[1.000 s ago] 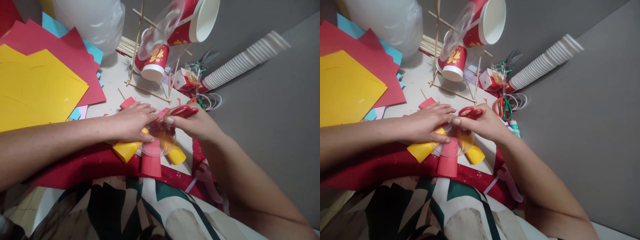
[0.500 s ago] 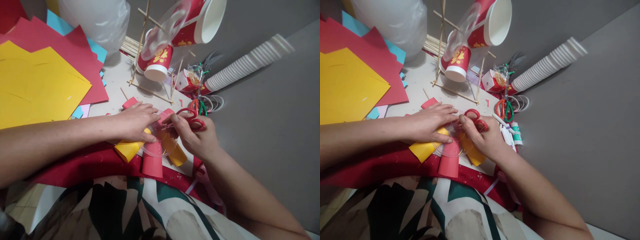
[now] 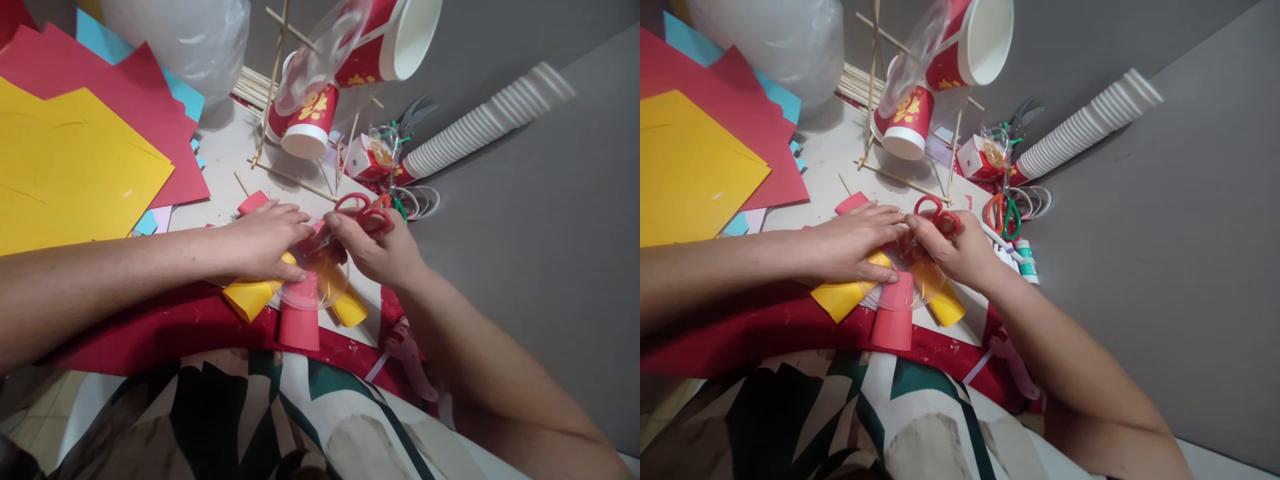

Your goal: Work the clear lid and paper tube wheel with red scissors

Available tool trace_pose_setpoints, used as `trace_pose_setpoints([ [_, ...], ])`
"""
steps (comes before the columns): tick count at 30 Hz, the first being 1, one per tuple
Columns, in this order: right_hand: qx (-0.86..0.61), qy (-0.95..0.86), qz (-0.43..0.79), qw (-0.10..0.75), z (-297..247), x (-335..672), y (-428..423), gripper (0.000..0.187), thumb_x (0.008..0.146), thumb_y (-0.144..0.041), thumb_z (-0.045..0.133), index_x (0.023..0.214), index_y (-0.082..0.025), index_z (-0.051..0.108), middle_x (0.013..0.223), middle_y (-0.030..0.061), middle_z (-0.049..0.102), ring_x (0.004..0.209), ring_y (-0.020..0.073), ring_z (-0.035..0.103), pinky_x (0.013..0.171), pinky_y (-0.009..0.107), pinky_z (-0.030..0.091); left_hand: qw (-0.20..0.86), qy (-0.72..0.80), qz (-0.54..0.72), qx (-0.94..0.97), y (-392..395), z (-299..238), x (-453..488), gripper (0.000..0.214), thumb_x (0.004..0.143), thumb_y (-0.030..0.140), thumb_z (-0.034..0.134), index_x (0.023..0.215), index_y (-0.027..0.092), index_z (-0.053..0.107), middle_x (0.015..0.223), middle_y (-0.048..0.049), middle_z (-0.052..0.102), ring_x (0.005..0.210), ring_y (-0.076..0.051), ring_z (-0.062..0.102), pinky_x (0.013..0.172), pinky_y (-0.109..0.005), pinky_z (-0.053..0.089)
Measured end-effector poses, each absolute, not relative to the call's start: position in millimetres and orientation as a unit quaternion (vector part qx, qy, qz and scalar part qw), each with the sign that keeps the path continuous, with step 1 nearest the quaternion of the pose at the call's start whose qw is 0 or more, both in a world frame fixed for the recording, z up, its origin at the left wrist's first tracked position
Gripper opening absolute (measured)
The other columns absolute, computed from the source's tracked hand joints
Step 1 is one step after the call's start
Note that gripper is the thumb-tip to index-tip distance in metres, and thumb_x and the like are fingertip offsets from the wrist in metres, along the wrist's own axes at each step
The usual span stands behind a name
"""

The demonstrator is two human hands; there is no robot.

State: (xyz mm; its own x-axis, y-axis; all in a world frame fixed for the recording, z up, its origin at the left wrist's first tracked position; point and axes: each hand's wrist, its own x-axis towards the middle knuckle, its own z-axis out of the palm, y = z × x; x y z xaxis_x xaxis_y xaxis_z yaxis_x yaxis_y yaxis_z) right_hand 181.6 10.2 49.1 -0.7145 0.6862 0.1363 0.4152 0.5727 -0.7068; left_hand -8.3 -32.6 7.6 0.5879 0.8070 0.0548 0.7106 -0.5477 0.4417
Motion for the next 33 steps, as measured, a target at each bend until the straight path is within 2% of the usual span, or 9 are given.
trace_pose_setpoints([
  [3,-0.391,-0.808,0.358,0.257,40.9,178.3,3.3,0.057,0.093,-0.061,0.060,0.054,-0.020,0.059,0.044,0.0009,0.056,0.037,0.0108,0.051,0.038,0.025,0.039,0.182,0.437,0.125,0.872,-32.8,7.2,-8.5,0.056,0.088,0.050,0.068,0.131,0.014,0.061,0.150,-0.0154,0.053,0.141,-0.032,0.043,0.119,-0.044,0.028],
  [7,-0.406,-0.803,0.329,0.288,33.9,183.2,-3.7,0.054,0.095,-0.061,0.056,0.059,-0.020,0.063,0.045,0.0004,0.057,0.037,0.0105,0.051,0.038,0.025,0.039,0.189,0.440,0.129,0.868,-33.2,6.0,-8.7,0.059,0.087,0.049,0.070,0.134,0.014,0.060,0.151,-0.0155,0.053,0.141,-0.034,0.043,0.119,-0.047,0.029],
  [11,-0.400,-0.828,0.266,0.289,30.5,188.5,-10.3,0.051,0.101,-0.052,0.052,0.062,-0.020,0.062,0.049,0.0004,0.058,0.041,0.0100,0.052,0.042,0.025,0.039,0.198,0.440,0.132,0.866,-33.0,5.3,-8.4,0.062,0.087,0.049,0.070,0.136,0.013,0.059,0.153,-0.0163,0.051,0.143,-0.035,0.041,0.120,-0.049,0.027],
  [14,-0.395,-0.847,0.208,0.289,30.7,191.0,-14.5,0.051,0.102,-0.046,0.051,0.058,-0.020,0.054,0.050,0.0009,0.055,0.044,0.0105,0.050,0.042,0.025,0.036,0.199,0.438,0.130,0.867,-32.7,5.7,-7.9,0.063,0.087,0.049,0.070,0.138,0.013,0.058,0.154,-0.0164,0.049,0.144,-0.035,0.039,0.121,-0.048,0.026],
  [17,-0.339,-0.886,0.188,0.255,34.8,193.9,-12.4,0.046,0.102,-0.042,0.050,0.061,-0.021,0.052,0.057,0.0018,0.058,0.049,0.0116,0.053,0.047,0.026,0.039,0.203,0.439,0.128,0.865,-32.9,6.5,-7.8,0.060,0.088,0.048,0.070,0.136,0.013,0.060,0.151,-0.0163,0.052,0.142,-0.034,0.041,0.120,-0.048,0.027],
  [20,-0.278,-0.909,0.232,0.207,41.1,194.9,-3.0,0.041,0.099,-0.046,0.054,0.067,-0.021,0.059,0.061,0.0013,0.061,0.052,0.0124,0.056,0.050,0.026,0.042,0.204,0.443,0.126,0.864,-33.3,7.0,-8.0,0.060,0.087,0.047,0.071,0.136,0.014,0.059,0.152,-0.0157,0.051,0.143,-0.034,0.041,0.120,-0.047,0.027],
  [22,-0.265,-0.905,0.273,0.192,44.4,193.1,4.3,0.043,0.095,-0.053,0.060,0.066,-0.021,0.060,0.058,0.0002,0.060,0.051,0.0121,0.054,0.049,0.026,0.042,0.204,0.443,0.124,0.864,-33.4,7.1,-8.0,0.063,0.087,0.047,0.071,0.138,0.014,0.058,0.153,-0.0159,0.050,0.144,-0.034,0.040,0.121,-0.048,0.026],
  [28,-0.316,-0.841,0.391,0.198,44.0,185.9,18.2,0.057,0.087,-0.066,0.064,0.055,-0.020,0.054,0.048,-0.0005,0.055,0.042,0.0102,0.050,0.042,0.025,0.038,0.193,0.442,0.123,0.868,-33.4,7.8,-7.8,0.059,0.089,0.050,0.068,0.134,0.013,0.059,0.152,-0.0162,0.051,0.143,-0.033,0.042,0.121,-0.047,0.026],
  [33,-0.352,-0.768,0.499,0.193,33.9,194.4,23.2,0.052,0.088,-0.063,0.066,0.064,-0.018,0.062,0.044,-0.0019,0.055,0.036,0.0083,0.046,0.036,0.022,0.035,0.188,0.436,0.128,0.871,-33.6,7.6,-10.0,0.061,0.090,0.052,0.066,0.135,0.013,0.059,0.152,-0.0168,0.051,0.142,-0.034,0.042,0.120,-0.047,0.028],
])
